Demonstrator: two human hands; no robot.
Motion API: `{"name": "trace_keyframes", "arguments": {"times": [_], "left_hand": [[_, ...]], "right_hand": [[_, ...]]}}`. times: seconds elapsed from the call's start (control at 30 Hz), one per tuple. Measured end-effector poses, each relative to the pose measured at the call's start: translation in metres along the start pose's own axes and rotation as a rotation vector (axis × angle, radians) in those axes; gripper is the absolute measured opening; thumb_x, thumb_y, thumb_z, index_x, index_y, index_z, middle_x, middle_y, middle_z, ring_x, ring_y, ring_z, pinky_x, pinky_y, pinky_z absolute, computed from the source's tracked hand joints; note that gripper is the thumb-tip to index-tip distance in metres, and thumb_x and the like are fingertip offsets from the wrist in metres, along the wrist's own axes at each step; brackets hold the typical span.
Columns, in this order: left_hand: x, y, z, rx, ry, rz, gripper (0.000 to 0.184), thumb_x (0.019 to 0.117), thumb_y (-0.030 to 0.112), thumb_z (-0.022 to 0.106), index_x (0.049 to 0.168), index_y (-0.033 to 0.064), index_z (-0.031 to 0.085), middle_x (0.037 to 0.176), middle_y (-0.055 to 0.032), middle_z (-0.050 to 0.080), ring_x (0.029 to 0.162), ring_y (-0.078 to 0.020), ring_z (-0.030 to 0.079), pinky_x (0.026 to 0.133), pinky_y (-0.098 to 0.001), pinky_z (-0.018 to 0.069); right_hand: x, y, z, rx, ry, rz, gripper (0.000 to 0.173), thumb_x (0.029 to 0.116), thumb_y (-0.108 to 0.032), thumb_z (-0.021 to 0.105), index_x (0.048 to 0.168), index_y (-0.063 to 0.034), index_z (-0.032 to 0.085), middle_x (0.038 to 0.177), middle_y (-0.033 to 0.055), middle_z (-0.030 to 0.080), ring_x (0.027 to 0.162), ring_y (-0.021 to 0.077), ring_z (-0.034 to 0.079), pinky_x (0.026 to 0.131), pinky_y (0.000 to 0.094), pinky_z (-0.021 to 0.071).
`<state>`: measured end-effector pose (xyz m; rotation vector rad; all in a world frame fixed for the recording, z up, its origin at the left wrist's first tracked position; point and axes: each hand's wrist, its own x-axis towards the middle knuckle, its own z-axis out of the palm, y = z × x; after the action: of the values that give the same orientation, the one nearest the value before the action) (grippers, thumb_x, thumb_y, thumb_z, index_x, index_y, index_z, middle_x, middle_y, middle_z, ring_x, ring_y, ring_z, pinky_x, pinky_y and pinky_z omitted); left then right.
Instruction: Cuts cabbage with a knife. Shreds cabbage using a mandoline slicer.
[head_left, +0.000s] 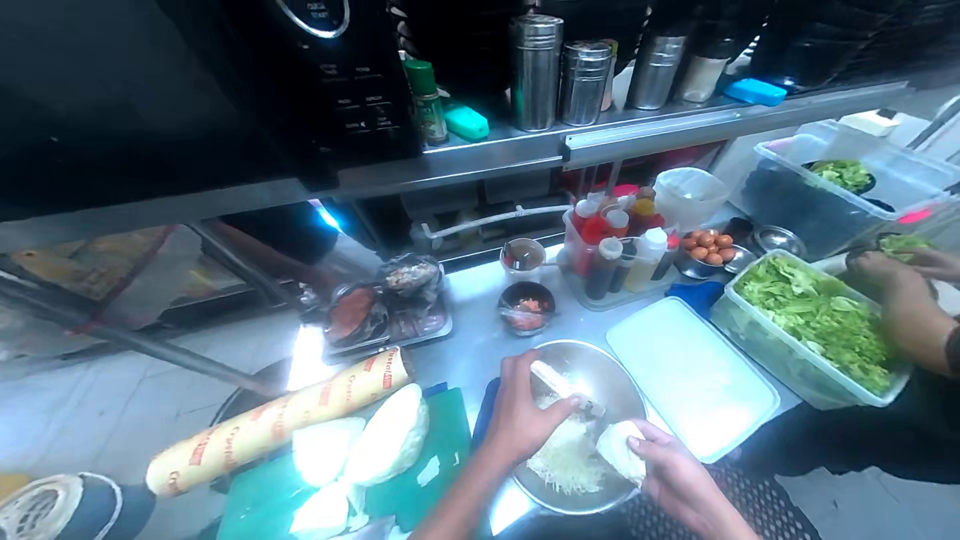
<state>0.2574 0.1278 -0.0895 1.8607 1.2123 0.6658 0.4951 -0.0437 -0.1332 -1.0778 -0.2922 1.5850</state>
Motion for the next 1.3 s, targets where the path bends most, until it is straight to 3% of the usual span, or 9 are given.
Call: {"name": "trace_keyframes", "arguments": {"times": [0.2,0.4,0.7,0.9,1.2,1.3], "left_hand": [[0.015,0.022,0.021,-0.032,0.026,-0.069,0.1,0.065,0.075,0.082,0.143,0.0207,0.051,0.135,-0.0085,0.051,0.112,-0.0157,0.064,0.085,-0.0352,0.0632],[0.018,0.026,0.023,-0.029,0.004,-0.089,0.099,0.0655,0.074,0.081,0.142,0.0189,0.05,0.14,-0.0093,0.05,0.115,-0.0163,0.063,0.082,-0.0354,0.0629],[0.007,0.012,0.022,-0.054,0.045,-0.074,0.095,0.0668,0.07,0.084,0.139,0.0162,0.053,0.135,-0.0095,0.052,0.109,-0.0161,0.065,0.077,-0.0342,0.0643],[0.005,0.009,0.019,-0.064,0.055,-0.09,0.095,0.0664,0.069,0.084,0.138,0.0152,0.053,0.133,-0.01,0.053,0.106,-0.0158,0.066,0.076,-0.034,0.0641],[0.001,0.013,0.021,-0.056,0.049,-0.094,0.094,0.0663,0.069,0.084,0.138,0.0166,0.053,0.133,-0.0086,0.052,0.106,-0.0152,0.065,0.074,-0.0331,0.0637],[0.001,0.011,0.022,-0.059,0.055,-0.094,0.093,0.0659,0.069,0.084,0.137,0.0172,0.054,0.133,-0.0083,0.053,0.105,-0.0148,0.066,0.073,-0.0328,0.0638]], "right_hand": [[0.002,0.019,0.007,0.01,-0.037,0.046,0.041,0.0983,-0.012,0.065,0.139,-0.0053,0.058,0.118,0.027,0.068,0.101,0.0378,0.07,0.088,0.0565,0.0593],[0.019,0.032,0.032,-0.065,-0.028,0.104,0.07,0.0911,-0.016,0.076,0.154,-0.0167,0.045,0.127,0.0248,0.065,0.102,0.0389,0.07,0.083,0.0565,0.0609],[0.039,0.033,0.075,-0.115,-0.05,0.11,0.104,0.0809,-0.017,0.086,0.163,-0.0282,0.023,0.119,0.0218,0.068,0.095,0.0348,0.073,0.076,0.0523,0.0629],[0.042,0.033,0.08,-0.153,-0.03,0.085,0.103,0.0802,-0.019,0.087,0.161,-0.0276,0.025,0.113,0.0204,0.07,0.086,0.0322,0.073,0.068,0.0482,0.0625],[0.043,0.028,0.081,-0.078,-0.053,0.106,0.093,0.0834,-0.014,0.084,0.158,-0.0233,0.03,0.12,0.0221,0.069,0.097,0.0362,0.073,0.078,0.0534,0.0632],[0.043,0.028,0.081,-0.068,-0.047,0.108,0.094,0.0831,-0.013,0.084,0.159,-0.0237,0.03,0.119,0.0228,0.069,0.096,0.0367,0.073,0.077,0.0532,0.0632]]}}
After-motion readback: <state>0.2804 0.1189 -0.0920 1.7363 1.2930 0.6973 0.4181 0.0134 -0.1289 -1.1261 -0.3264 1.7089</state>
